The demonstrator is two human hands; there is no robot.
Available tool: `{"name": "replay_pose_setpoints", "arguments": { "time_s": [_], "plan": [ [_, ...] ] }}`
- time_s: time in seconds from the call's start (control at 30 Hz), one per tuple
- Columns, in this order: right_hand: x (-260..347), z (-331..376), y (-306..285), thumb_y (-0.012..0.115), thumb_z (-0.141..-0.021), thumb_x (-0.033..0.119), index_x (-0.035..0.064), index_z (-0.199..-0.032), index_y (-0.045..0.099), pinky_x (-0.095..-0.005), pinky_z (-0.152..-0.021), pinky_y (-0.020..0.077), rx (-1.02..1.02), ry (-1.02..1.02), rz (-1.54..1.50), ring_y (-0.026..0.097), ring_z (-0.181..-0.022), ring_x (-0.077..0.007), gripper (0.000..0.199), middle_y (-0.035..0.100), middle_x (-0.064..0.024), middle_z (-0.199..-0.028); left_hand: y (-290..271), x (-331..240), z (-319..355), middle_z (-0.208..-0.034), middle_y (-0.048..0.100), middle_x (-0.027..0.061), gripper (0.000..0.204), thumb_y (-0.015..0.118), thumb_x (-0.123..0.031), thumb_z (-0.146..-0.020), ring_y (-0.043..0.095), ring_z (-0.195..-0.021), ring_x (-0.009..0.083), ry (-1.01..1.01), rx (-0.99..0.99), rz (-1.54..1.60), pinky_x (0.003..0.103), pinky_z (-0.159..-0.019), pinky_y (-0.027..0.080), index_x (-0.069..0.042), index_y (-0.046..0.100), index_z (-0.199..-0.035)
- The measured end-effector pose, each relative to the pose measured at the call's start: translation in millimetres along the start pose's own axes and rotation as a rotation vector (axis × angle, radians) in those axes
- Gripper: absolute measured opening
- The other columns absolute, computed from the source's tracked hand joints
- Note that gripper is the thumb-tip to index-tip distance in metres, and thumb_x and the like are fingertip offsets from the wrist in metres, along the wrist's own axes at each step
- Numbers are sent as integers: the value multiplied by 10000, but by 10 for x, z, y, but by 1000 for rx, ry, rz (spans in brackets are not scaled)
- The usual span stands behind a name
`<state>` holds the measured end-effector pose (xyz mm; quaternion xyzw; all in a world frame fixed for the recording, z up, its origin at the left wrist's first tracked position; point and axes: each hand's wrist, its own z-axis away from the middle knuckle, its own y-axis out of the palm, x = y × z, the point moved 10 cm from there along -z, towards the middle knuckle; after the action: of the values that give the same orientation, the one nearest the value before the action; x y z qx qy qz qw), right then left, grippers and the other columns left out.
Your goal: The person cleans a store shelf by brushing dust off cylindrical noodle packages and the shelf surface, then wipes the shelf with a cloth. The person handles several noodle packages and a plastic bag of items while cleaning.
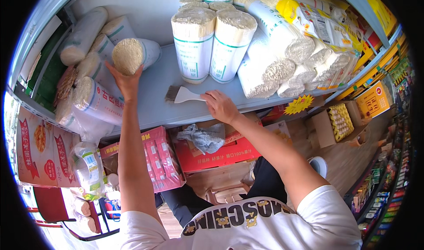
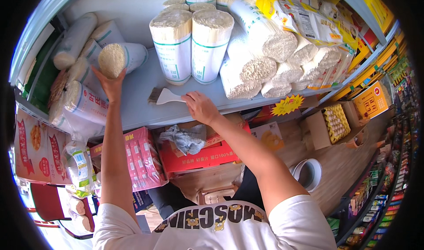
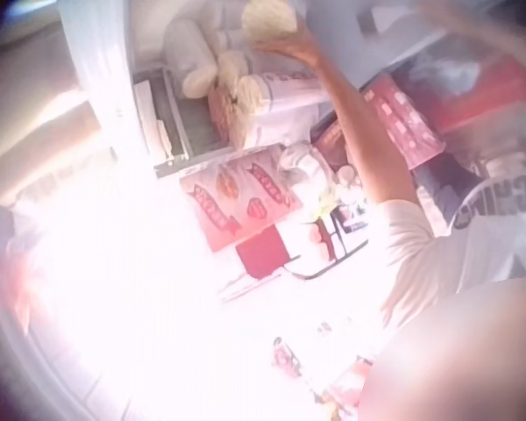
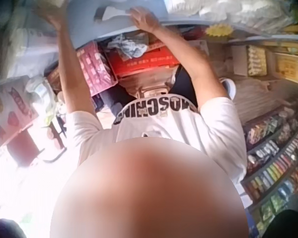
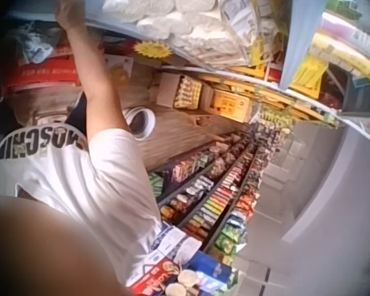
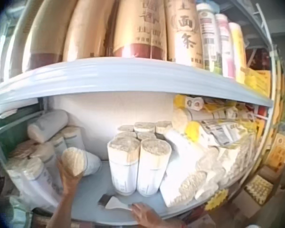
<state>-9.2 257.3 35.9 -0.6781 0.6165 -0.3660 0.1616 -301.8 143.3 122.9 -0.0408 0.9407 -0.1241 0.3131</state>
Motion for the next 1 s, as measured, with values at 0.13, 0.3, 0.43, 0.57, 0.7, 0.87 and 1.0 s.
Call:
{"name": "replay_pose_setpoints", "arguments": {
  "time_s": [0.13, 0.3, 0.43, 0.57, 0.7, 0.87, 1.0],
  "plan": [
    [-39, 1, 15, 581, -772, -49, 3, -1097, 583, -411, -772, 493, 15, 34, 18, 579, -898, -326, 330, 585, -131, -1008, -84, 48, 208, -1407, 372, 276, 1152, 884, -278, -600, 400, -1292, 417, -85, -13, -67, 443, -1072, 353, 26, 179, -1459],
    [-104, -13, 60, 568, -787, -23, 9, -1091, 586, -418, -789, 482, -3, 79, 24, 568, -928, -327, 305, 582, -136, -1003, -333, -201, 445, -1384, 394, 268, 1116, 879, -273, -599, 420, -1265, 419, -56, -118, -124, 452, -1054, 368, 13, 216, -1449],
    [-314, 77, 18, 559, -825, -17, 8, -1072, 605, -428, -738, 486, -42, 246, -194, 590, -854, -359, 253, 597, -166, -922, -422, -588, 735, -1321, 442, 251, 1106, 879, -239, -589, 459, -1206, 417, -70, -101, -154, 470, -1020, 379, 4, 226, -1448],
    [-186, 338, -324, 580, -837, 11, 10, -1064, 621, -409, -672, 494, -88, 330, -199, 610, -771, -374, 231, 619, -179, -862, -637, -981, 1031, -1313, 434, 243, 1100, 879, -188, -584, 447, -1177, 423, -51, -132, -109, 487, -1003, 379, -15, 225, -1451],
    [-219, 638, -729, 613, -854, 68, 11, -1111, 616, -366, -655, 507, -126, 604, -350, 653, -775, -339, 263, 657, -199, -913, -787, -1422, 1189, -1292, 443, 234, 1105, 875, -169, -577, 454, -1154, 419, 2, -129, -123, 475, -1000, 380, -19, 219, -1454],
    [146, 652, -1320, 542, -910, 0, 25, -1266, 545, -225, -520, 459, -242, 571, -507, 543, -601, -63, 357, 649, -34, -855, -683, -1740, 1481, -1245, 468, 215, 1060, 850, -99, -565, 466, -1112, 400, 28, -30, -40, 462, -968, 391, -13, 262, -1442],
    [779, 324, -1835, 523, -867, -77, 32, -1248, 561, -257, -579, 502, -210, 254, -272, 604, -650, -138, 398, 637, -96, -965, -535, -1998, 1691, -1243, 479, 203, 1042, 841, -88, -565, 474, -1118, 393, 205, 40, -61, 466, -961, 394, -21, 276, -1438]
  ]
}}
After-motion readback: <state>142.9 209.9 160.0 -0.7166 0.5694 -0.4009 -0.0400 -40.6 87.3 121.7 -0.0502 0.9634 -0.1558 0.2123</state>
